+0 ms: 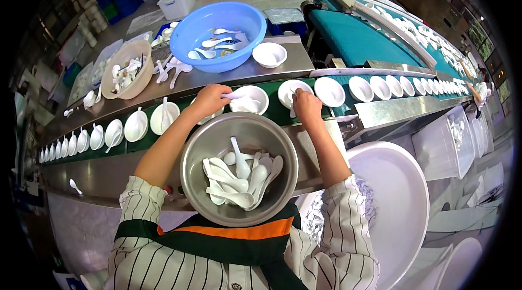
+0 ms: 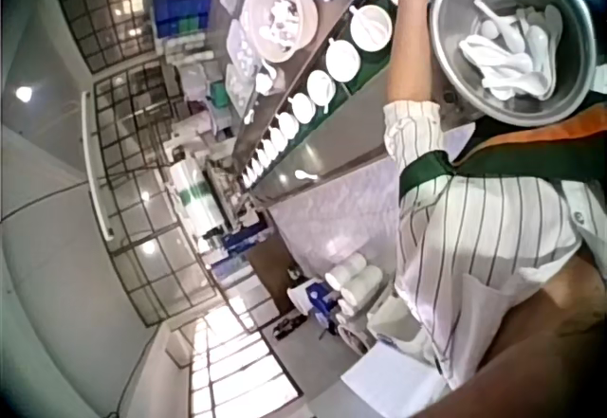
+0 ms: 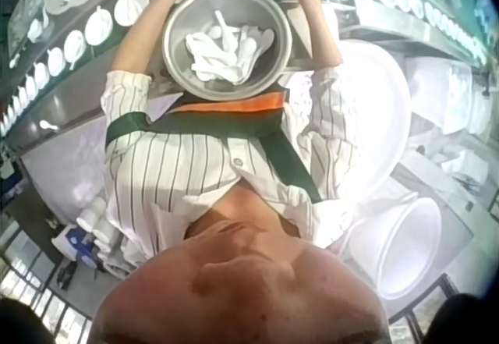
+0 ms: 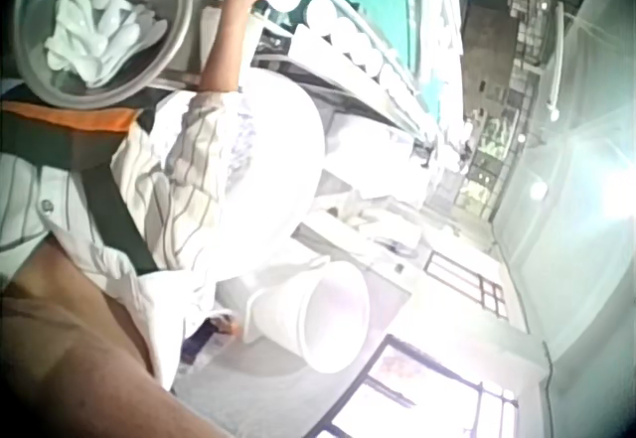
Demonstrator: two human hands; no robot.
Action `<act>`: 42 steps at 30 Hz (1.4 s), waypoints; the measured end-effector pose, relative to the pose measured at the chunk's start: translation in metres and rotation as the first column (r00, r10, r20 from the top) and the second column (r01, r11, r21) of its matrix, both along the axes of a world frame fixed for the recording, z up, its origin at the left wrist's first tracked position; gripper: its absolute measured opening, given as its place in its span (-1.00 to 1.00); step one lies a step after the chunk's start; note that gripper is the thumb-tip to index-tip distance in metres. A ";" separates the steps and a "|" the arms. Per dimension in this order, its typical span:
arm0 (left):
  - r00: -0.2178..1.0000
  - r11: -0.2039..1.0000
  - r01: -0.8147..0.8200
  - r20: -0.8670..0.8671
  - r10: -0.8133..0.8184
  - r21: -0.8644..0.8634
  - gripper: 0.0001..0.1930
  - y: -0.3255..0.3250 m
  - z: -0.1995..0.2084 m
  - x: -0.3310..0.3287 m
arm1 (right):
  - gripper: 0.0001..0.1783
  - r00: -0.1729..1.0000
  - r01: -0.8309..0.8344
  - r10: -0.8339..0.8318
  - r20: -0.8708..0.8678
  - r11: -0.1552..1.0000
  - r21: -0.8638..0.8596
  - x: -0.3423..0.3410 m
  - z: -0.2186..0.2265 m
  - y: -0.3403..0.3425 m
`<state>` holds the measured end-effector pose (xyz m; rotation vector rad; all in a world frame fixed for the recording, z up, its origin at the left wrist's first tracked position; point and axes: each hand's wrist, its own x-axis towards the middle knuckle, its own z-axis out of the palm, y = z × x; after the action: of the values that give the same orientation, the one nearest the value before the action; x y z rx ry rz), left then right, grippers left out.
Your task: The person sorts plastic spoons by placing them into white bowls on a conveyor belt, moving a large quantity from a metal basin into a white bin, and then placing spoons into the bowls.
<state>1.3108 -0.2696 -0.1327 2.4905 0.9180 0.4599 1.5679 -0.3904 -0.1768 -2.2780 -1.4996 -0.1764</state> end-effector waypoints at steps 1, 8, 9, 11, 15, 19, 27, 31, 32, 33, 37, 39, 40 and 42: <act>1.000 1.000 0.001 0.001 -0.001 0.003 -0.79 0.001 0.001 0.001 | -0.82 0.999 -0.013 0.013 0.036 1.000 0.002 0.001 0.005 0.001; 0.828 0.999 0.045 -0.559 -0.048 -0.019 -0.81 0.013 0.002 0.009 | -0.75 0.966 0.051 0.049 -0.256 0.928 0.370 0.048 0.008 0.033; 0.827 0.999 0.052 -0.559 -0.052 -0.016 -0.81 0.012 0.004 0.008 | -0.75 0.922 0.101 0.032 -0.385 0.941 0.322 0.054 0.001 0.037; 0.846 0.997 0.020 -0.532 0.026 0.081 -0.77 0.005 0.011 0.005 | -0.71 0.981 0.019 0.025 -0.192 0.974 0.225 0.055 -0.011 0.030; 0.956 0.924 0.203 -0.268 -0.116 0.324 -0.93 -0.001 0.029 0.014 | -0.59 0.921 -0.121 0.252 -0.297 0.909 0.398 0.021 0.013 0.027; 0.975 0.947 0.221 -0.044 -0.217 0.231 -0.90 -0.023 0.041 0.034 | -0.59 0.216 -0.594 0.618 -0.756 0.698 0.400 -0.043 0.063 0.016; 0.938 0.938 0.345 0.018 -0.345 0.033 -0.40 -0.072 0.068 0.007 | -0.75 0.919 -0.020 0.201 -0.340 0.884 0.468 0.041 0.020 0.009; 0.571 0.700 0.708 -0.507 -0.646 -0.093 -0.13 -0.115 0.045 -0.022 | -0.73 0.945 -0.004 0.085 -0.316 0.968 0.251 0.059 -0.011 -0.003; 0.563 0.694 0.719 -0.553 -0.614 -0.039 -0.15 -0.123 0.038 -0.029 | -0.70 0.948 -0.045 0.109 -0.298 0.976 0.213 0.053 -0.012 -0.005; 0.554 0.682 0.731 -0.597 -0.581 0.014 -0.16 -0.128 0.034 -0.033 | -0.70 0.947 -0.048 0.111 -0.300 0.976 0.211 0.048 -0.012 -0.005; 0.469 0.719 0.642 -0.606 -0.643 -0.266 -0.35 -0.120 0.030 -0.033 | -0.55 0.874 -0.356 0.433 -0.221 0.879 0.318 -0.013 0.048 -0.017; 0.399 0.671 0.520 -0.544 -0.738 -0.529 -0.55 -0.119 0.032 -0.035 | -0.46 0.679 -0.560 0.645 -0.351 0.764 0.320 -0.051 0.084 -0.036; 0.477 0.632 0.614 -0.416 -0.774 -0.472 -0.67 -0.118 0.016 -0.045 | -0.45 0.584 -0.742 0.752 -0.307 0.647 0.173 -0.065 0.099 -0.045; 0.489 0.622 0.637 -0.384 -0.783 -0.455 -0.71 -0.124 0.019 -0.047 | -0.45 0.472 -0.868 0.833 -0.288 0.496 0.011 -0.082 0.098 -0.062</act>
<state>1.2643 -0.3939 -0.1142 2.4889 -0.0179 -0.6743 1.4854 -0.4523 -0.0790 -1.2534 -2.3351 0.5221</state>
